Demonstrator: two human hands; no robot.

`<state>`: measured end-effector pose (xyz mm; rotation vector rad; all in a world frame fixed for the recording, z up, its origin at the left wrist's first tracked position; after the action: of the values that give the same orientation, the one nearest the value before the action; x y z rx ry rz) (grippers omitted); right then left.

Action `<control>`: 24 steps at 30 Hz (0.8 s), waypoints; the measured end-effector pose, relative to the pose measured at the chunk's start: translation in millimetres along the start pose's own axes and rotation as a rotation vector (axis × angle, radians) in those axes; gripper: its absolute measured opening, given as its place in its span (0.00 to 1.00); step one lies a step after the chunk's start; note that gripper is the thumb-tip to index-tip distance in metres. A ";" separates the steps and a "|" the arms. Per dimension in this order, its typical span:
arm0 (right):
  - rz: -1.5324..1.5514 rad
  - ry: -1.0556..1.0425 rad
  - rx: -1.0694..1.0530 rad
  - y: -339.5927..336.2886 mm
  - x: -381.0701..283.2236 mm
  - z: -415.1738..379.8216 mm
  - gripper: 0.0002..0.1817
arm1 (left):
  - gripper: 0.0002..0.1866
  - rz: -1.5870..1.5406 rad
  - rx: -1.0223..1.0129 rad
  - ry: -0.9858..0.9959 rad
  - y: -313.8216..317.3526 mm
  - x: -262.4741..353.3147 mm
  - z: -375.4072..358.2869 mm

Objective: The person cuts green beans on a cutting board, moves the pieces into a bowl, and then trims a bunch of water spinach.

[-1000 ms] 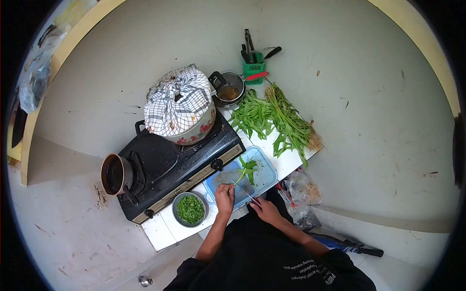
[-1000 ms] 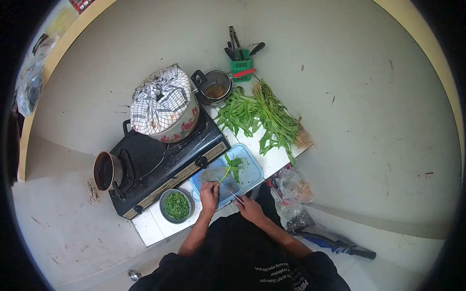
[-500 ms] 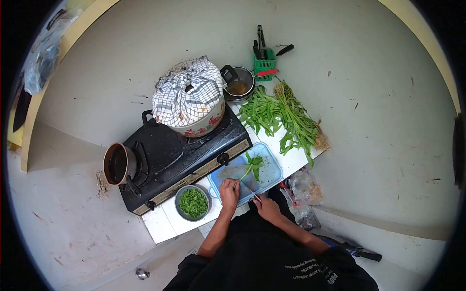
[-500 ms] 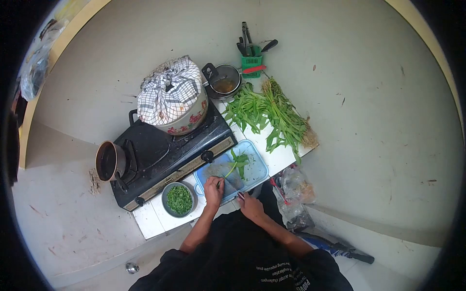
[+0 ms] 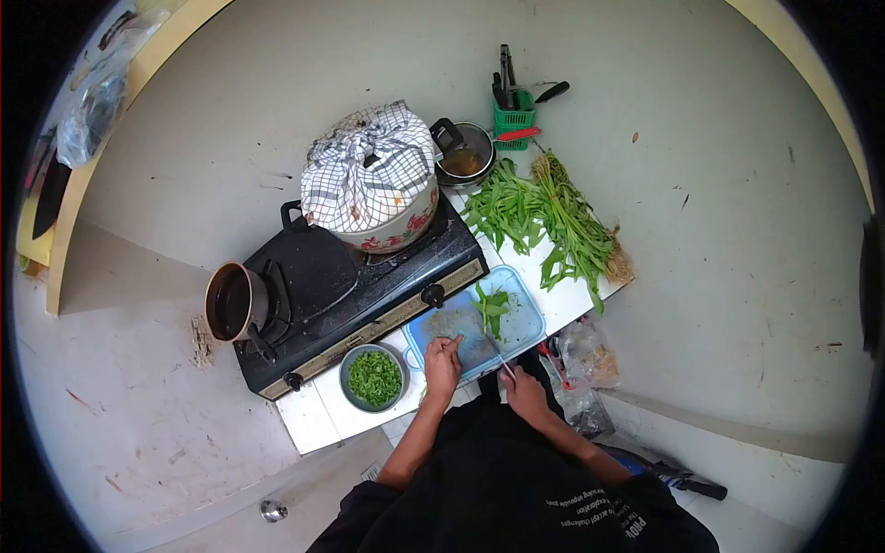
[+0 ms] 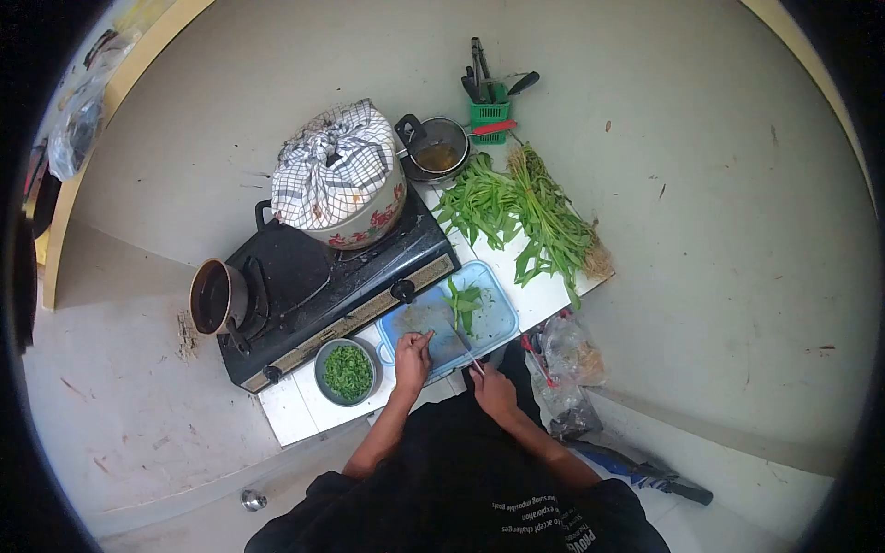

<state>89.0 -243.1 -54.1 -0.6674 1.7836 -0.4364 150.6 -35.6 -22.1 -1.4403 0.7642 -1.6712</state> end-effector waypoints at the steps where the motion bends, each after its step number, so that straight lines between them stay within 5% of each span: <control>1: 0.021 -0.016 0.010 -2.0 0.1 0.5 0.19 | 0.14 -0.012 -0.033 0.005 1.3 -2.9 0.3; 3: 0.045 -0.051 0.031 -3.4 -3.0 1.5 0.19 | 0.16 -0.037 -0.100 0.016 6.3 -10.0 6.0; 6: 0.119 -0.040 0.017 -3.8 -4.8 5.0 0.18 | 0.17 -0.300 -0.285 -0.268 44.6 -50.0 23.1; 9: 0.144 -0.048 0.009 -3.8 -9.8 6.2 0.18 | 0.17 -0.454 -0.316 -0.207 51.9 -49.8 50.4; 14: 0.147 -0.092 0.020 -3.5 -3.3 2.5 0.20 | 0.11 -0.281 -0.199 -0.199 -8.6 -30.3 65.5; 21: 0.148 -0.107 -0.056 -2.9 -3.0 -5.0 0.20 | 0.09 -0.126 -0.327 -0.311 -14.8 -29.4 -8.4; 24: 0.087 -0.114 -0.153 5.6 -7.8 -7.6 0.20 | 0.09 0.029 -0.181 -0.202 -17.0 -15.9 -24.0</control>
<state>82.2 -234.1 -49.4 -0.7045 1.7421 -0.2004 124.8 -14.5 -20.1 -1.6852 0.8345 -1.4374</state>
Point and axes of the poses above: each hand's wrist, its own z-axis towards the middle knuckle, its own y-axis out of the palm, x = y × z, the point moved 10 cm from there along z, towards the middle knuckle, and after that the axes turned 9 degrees about z, right-handed, at the moved point
